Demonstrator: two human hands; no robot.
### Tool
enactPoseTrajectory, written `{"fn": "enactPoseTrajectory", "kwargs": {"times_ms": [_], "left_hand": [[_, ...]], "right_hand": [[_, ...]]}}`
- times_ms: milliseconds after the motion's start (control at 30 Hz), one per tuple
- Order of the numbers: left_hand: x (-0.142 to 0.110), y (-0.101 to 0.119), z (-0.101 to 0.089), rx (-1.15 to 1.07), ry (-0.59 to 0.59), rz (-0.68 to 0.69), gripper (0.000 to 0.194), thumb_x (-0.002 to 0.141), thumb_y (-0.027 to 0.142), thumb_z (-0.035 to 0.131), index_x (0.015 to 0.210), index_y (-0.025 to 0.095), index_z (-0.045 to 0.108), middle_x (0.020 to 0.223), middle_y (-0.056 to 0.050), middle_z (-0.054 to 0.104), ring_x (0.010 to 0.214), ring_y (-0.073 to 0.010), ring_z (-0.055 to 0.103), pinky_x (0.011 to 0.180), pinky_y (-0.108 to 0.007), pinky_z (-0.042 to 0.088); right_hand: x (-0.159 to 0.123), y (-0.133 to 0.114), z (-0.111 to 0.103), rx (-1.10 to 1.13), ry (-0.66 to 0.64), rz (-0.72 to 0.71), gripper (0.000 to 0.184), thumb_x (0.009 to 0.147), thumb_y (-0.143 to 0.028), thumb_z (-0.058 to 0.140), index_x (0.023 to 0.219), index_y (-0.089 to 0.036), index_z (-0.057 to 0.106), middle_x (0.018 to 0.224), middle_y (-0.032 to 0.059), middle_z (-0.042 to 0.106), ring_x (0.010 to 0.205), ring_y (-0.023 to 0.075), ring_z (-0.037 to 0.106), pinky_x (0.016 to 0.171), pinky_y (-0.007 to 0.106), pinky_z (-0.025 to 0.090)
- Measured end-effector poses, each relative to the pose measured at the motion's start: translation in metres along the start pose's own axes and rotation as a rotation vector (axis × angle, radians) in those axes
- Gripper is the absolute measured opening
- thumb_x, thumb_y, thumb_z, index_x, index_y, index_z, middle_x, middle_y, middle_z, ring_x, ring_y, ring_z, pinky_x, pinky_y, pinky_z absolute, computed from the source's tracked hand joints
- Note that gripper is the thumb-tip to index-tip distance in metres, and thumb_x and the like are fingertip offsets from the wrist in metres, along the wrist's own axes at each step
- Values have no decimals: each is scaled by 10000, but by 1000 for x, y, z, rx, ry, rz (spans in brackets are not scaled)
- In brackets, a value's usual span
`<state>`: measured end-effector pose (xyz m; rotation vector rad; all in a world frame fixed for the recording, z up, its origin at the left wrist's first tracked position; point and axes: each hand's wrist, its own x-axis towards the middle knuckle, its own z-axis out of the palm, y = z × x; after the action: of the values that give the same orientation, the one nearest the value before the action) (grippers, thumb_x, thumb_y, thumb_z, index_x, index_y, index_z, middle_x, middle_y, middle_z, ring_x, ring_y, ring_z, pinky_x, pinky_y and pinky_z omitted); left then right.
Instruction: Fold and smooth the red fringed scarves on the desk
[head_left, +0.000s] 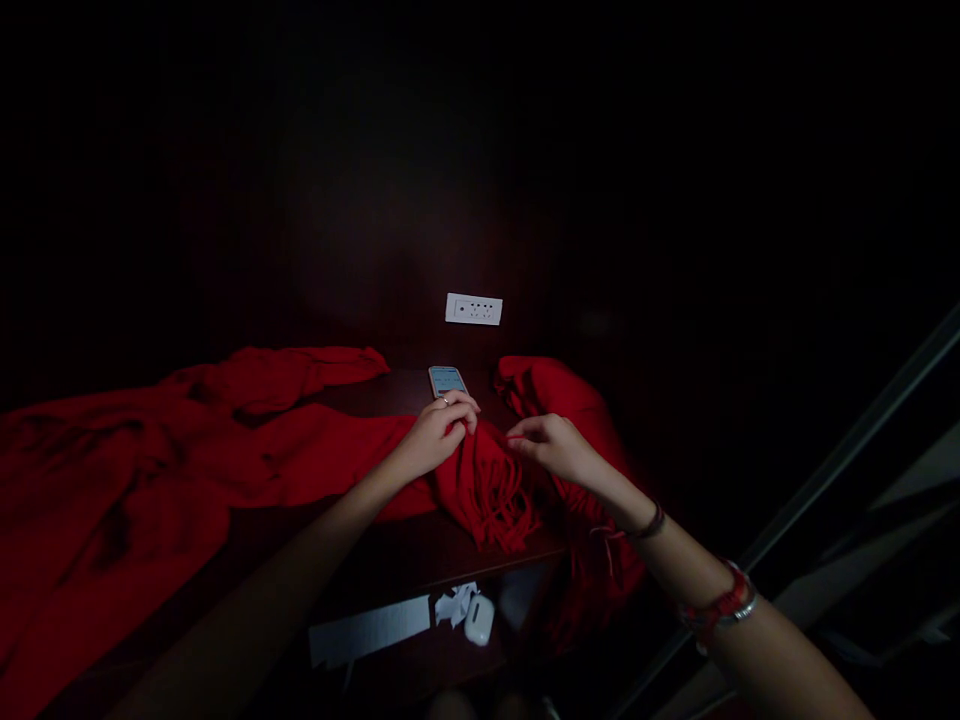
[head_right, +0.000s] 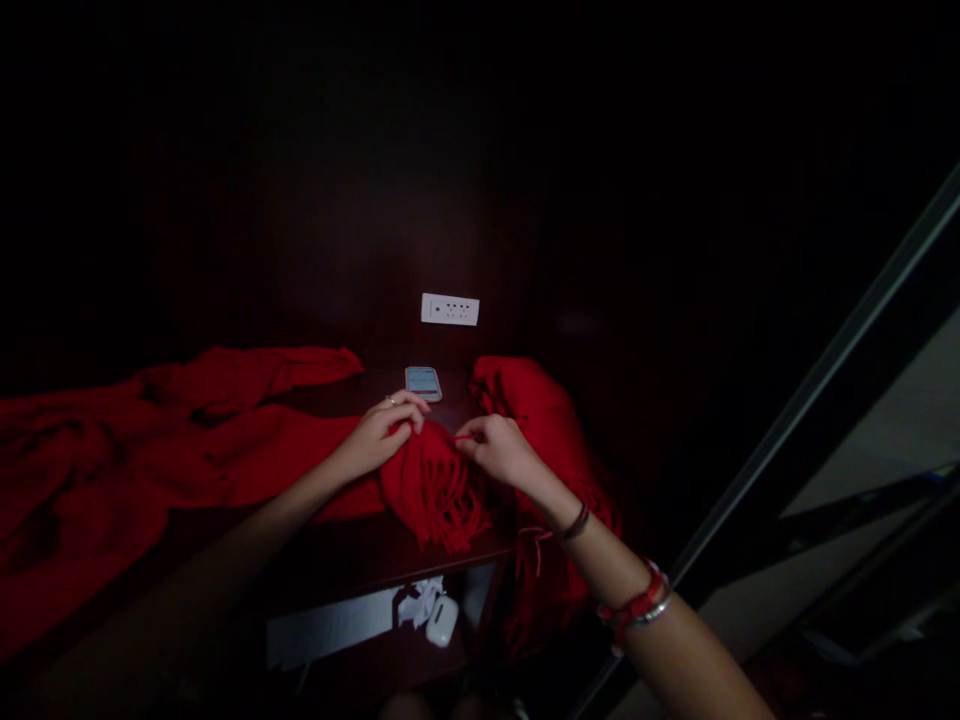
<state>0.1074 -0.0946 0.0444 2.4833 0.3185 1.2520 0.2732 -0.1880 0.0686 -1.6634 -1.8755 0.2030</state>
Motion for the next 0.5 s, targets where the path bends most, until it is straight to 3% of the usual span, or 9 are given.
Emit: {"fn": "enactPoseTrajectory", "kwargs": {"times_ms": [100,200,300,500], "left_hand": [[-1,0,-2,-36,-64,15,100,649,80,420,619,172,447,870,-31,521,853,-148,483,788,-265,353],[-1,2,-4,-74,-90,-4,45,658,145,490,634,168,459,864,-32,535,843,-155,496,786,-277,360],[-1,2,-2,-126,-57,-44,105,686,207,505,610,165,446,799,-28,559,775,-146,518,731,-269,383],[0,0,5,-84,70,-117,142,697,172,457,576,172,383,694,-5,562,655,-116,514,640,-229,380]], "right_hand": [[7,-3,-7,-24,90,-51,125,713,-220,509,664,-153,603,686,21,593,641,117,528,603,231,382],[3,-11,-8,-16,217,-113,104,704,-226,521,675,-158,594,706,21,595,660,120,532,619,230,389],[-10,-18,0,7,233,-160,83,718,-216,511,736,-173,579,689,3,601,647,115,537,612,218,395],[-32,-21,17,21,221,-314,166,774,-152,427,843,-187,574,817,34,595,753,120,543,682,228,410]]}}
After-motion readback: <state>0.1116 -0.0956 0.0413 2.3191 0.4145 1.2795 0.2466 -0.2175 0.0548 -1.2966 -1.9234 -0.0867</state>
